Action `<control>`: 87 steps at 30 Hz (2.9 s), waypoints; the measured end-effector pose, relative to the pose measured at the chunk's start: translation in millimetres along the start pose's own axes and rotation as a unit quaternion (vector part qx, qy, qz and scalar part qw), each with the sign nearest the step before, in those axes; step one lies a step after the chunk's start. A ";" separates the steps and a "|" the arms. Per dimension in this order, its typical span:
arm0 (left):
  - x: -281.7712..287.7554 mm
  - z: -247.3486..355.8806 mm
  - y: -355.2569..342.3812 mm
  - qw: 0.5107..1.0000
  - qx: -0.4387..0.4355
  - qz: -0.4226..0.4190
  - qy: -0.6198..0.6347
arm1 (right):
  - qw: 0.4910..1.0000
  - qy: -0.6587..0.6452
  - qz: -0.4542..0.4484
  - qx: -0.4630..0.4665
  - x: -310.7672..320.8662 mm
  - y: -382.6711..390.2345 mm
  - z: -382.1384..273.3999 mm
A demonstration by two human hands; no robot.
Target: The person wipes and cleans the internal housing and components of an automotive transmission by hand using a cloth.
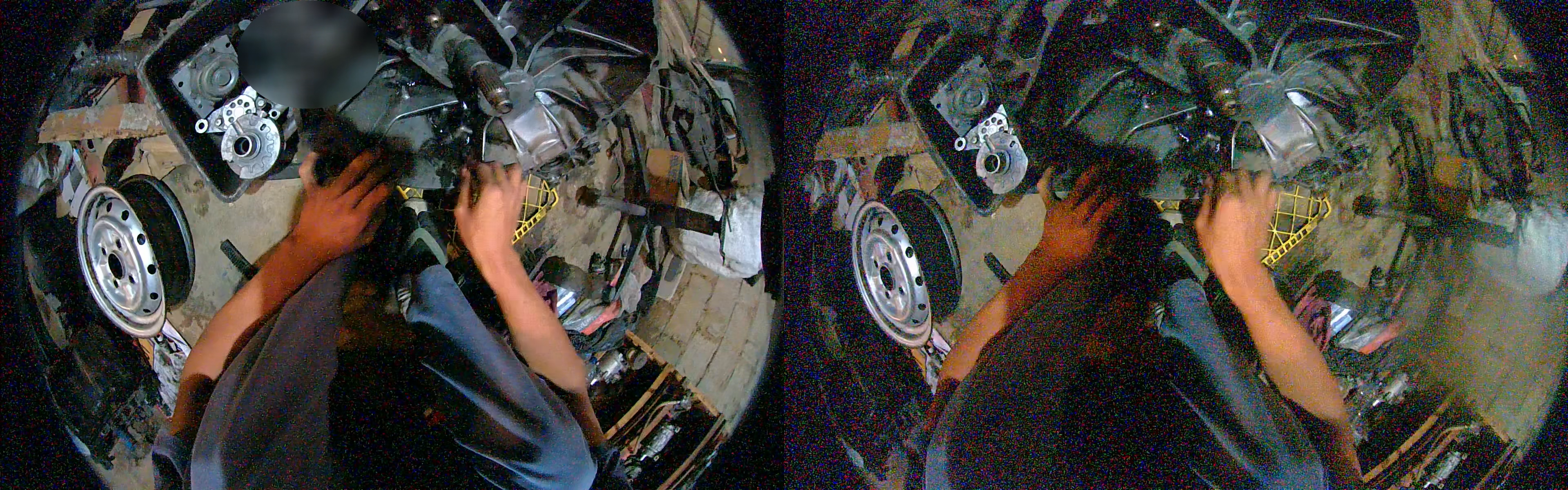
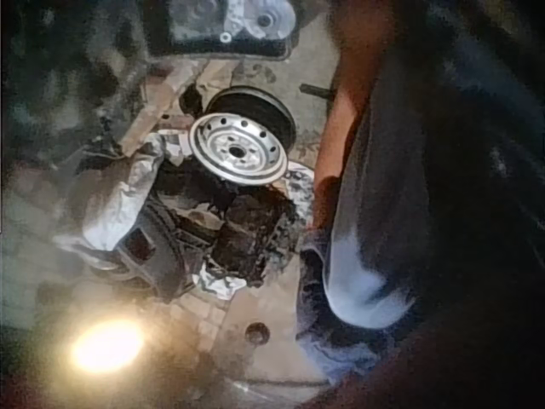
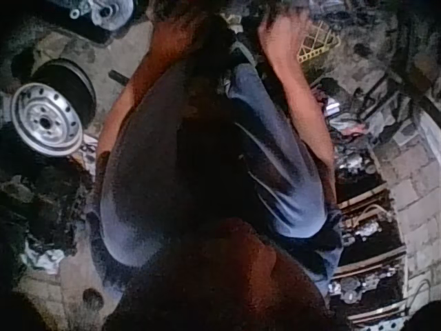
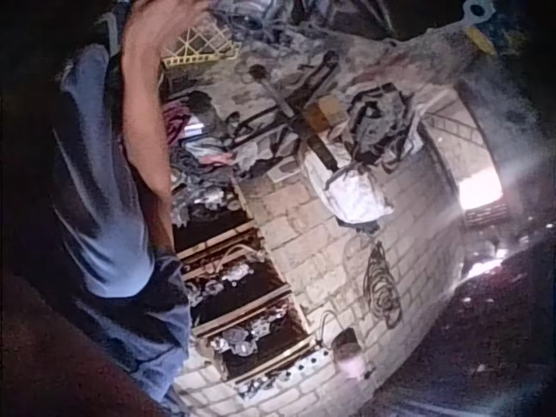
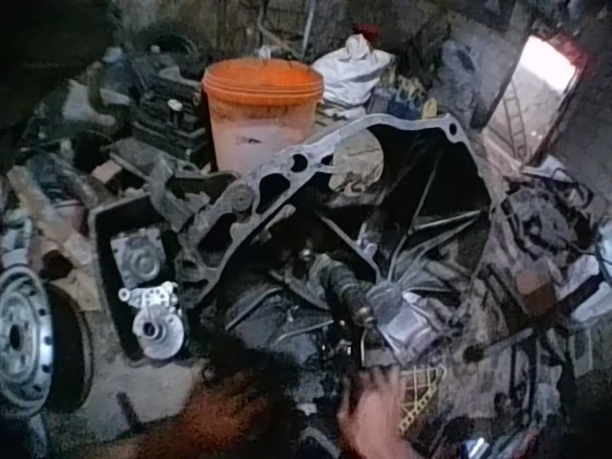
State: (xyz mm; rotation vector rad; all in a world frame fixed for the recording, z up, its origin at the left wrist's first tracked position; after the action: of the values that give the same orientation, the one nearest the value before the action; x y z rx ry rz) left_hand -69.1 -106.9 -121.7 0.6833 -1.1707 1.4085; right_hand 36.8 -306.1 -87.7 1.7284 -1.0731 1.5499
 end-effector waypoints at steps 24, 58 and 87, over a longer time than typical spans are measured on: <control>-2.5 -1.7 4.6 0.999 0.011 -0.035 -0.010 | 0.988 -0.146 0.049 -0.003 3.3 10.2 -33.3; -5.6 -1.1 5.9 1.000 0.012 -0.025 -0.001 | 0.968 -0.252 -0.003 -0.003 -0.2 -3.3 -31.1; 4.4 3.0 1.2 1.000 0.004 -0.008 0.011 | 0.979 -0.195 0.038 -0.038 -2.3 -4.2 -10.0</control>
State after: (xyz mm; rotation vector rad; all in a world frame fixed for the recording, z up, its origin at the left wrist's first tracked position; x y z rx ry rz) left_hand -71.8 -107.8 -117.0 0.6796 -1.1414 1.4051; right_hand 35.3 -295.2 -88.0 2.0095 -1.3817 1.2197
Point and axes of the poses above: each hand's wrist, its own y-axis away from the middle knuckle, its own x-axis out of the back of the hand, z = x × y, the point moved 5 cm from there along -y, towards the middle knuckle, and after that the axes turned 6 degrees about x, right-handed, at the moved point
